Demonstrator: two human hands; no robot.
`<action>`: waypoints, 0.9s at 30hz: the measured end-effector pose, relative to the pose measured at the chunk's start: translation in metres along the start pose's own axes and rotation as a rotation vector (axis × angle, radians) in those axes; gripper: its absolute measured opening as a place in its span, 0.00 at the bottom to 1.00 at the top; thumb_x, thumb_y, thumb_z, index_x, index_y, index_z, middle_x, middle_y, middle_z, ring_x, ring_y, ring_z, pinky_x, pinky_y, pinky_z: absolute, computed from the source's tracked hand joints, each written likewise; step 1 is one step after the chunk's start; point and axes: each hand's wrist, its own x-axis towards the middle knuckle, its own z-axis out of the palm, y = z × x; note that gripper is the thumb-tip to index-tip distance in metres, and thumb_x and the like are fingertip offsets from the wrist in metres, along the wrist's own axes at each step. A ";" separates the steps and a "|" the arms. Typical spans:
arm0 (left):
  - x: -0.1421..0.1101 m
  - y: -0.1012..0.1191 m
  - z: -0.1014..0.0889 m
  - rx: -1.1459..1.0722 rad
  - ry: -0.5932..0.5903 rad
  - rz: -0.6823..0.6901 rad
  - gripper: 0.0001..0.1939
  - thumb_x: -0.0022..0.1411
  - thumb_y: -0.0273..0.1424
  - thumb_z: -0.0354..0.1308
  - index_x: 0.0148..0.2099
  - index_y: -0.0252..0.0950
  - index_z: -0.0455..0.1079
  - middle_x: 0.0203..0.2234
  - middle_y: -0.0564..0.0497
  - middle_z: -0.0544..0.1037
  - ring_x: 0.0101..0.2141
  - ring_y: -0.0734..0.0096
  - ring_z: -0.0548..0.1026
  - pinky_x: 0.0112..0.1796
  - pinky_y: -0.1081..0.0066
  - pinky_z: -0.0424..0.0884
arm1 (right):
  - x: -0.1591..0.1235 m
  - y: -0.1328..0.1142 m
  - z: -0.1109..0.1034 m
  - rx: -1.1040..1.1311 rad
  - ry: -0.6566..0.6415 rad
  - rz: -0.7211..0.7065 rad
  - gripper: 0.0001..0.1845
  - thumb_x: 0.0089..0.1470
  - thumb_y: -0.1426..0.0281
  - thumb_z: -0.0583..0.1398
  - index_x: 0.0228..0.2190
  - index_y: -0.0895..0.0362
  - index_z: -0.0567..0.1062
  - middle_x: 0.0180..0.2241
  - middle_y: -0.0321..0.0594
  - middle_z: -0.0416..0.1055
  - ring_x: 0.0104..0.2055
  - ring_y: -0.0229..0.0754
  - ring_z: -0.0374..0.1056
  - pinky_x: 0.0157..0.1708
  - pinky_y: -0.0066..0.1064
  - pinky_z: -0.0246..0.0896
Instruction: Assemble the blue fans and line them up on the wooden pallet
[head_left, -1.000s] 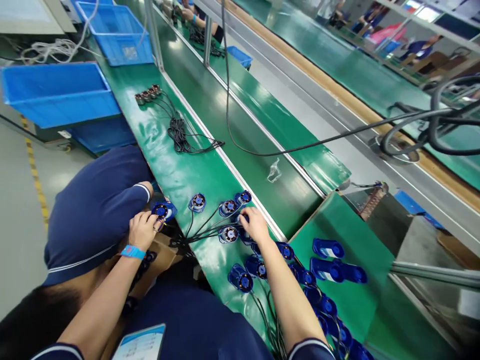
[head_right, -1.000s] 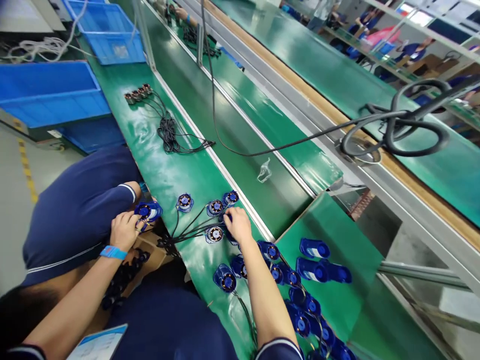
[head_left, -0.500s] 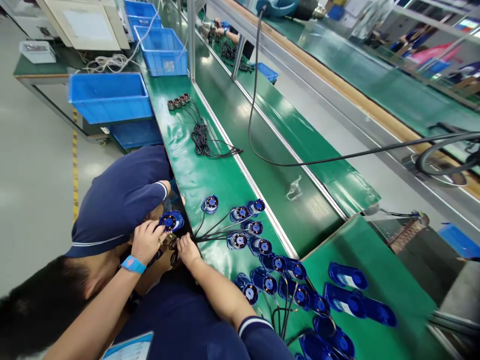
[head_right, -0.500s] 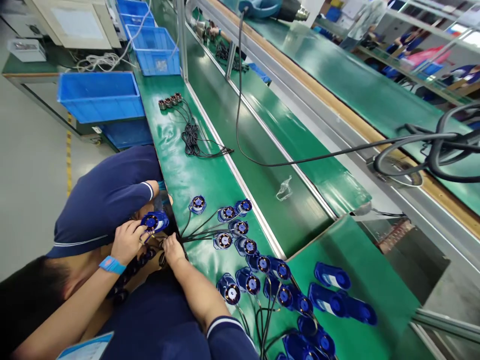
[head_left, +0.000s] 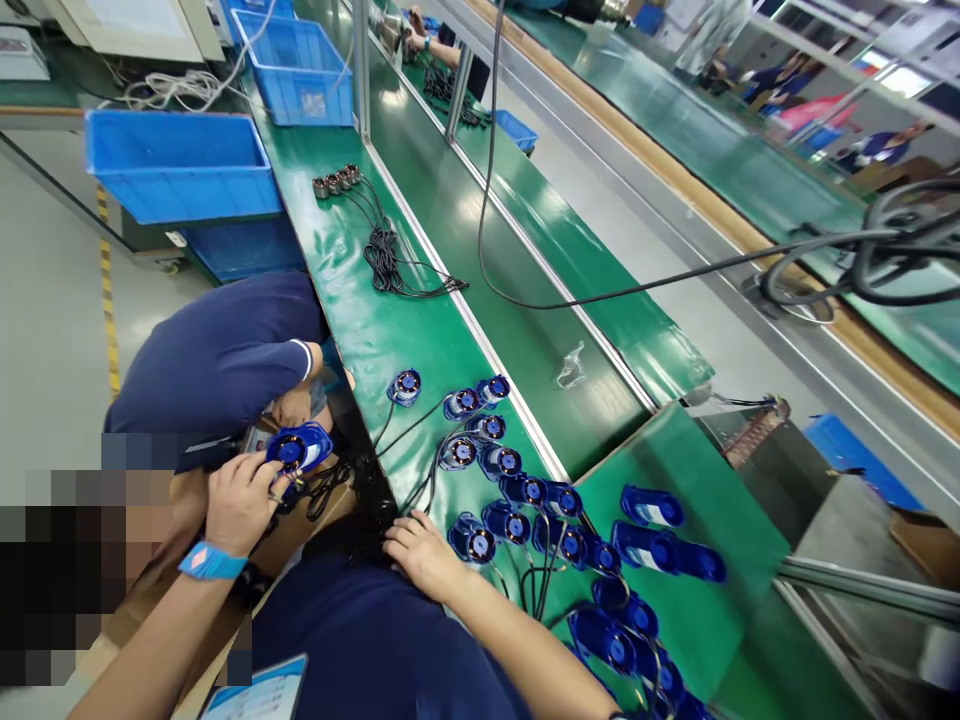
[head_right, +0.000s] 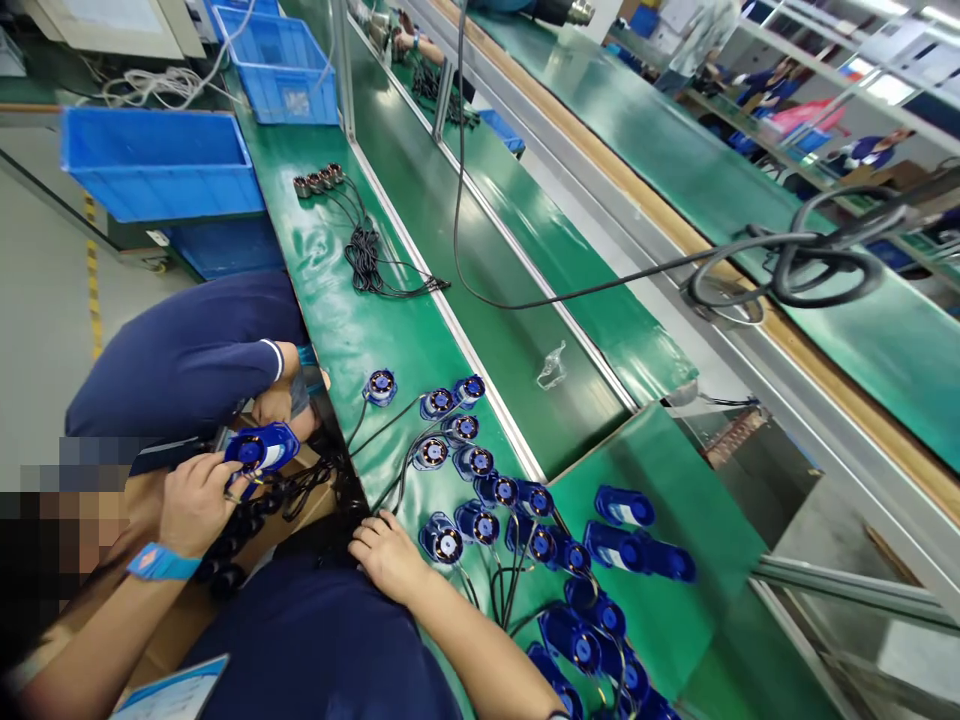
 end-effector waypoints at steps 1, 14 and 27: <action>-0.004 0.002 -0.003 0.003 0.005 -0.004 0.11 0.66 0.36 0.57 0.39 0.34 0.76 0.40 0.41 0.79 0.45 0.53 0.72 0.42 0.61 0.64 | -0.002 0.002 -0.003 0.026 0.026 0.016 0.17 0.65 0.61 0.58 0.53 0.51 0.70 0.56 0.41 0.69 0.62 0.45 0.59 0.67 0.46 0.44; -0.070 0.006 -0.052 0.106 0.004 -0.142 0.13 0.68 0.39 0.52 0.38 0.37 0.72 0.38 0.43 0.79 0.42 0.56 0.73 0.39 0.63 0.65 | -0.046 0.151 -0.091 -0.141 0.302 0.971 0.36 0.64 0.63 0.55 0.68 0.52 0.50 0.64 0.54 0.58 0.59 0.55 0.64 0.49 0.41 0.65; -0.113 -0.003 -0.077 0.171 -0.019 -0.214 0.14 0.69 0.41 0.50 0.39 0.37 0.70 0.39 0.41 0.80 0.41 0.54 0.75 0.38 0.62 0.65 | -0.013 0.213 -0.143 0.075 0.217 0.960 0.39 0.56 0.63 0.62 0.65 0.53 0.56 0.62 0.53 0.61 0.60 0.52 0.66 0.58 0.40 0.58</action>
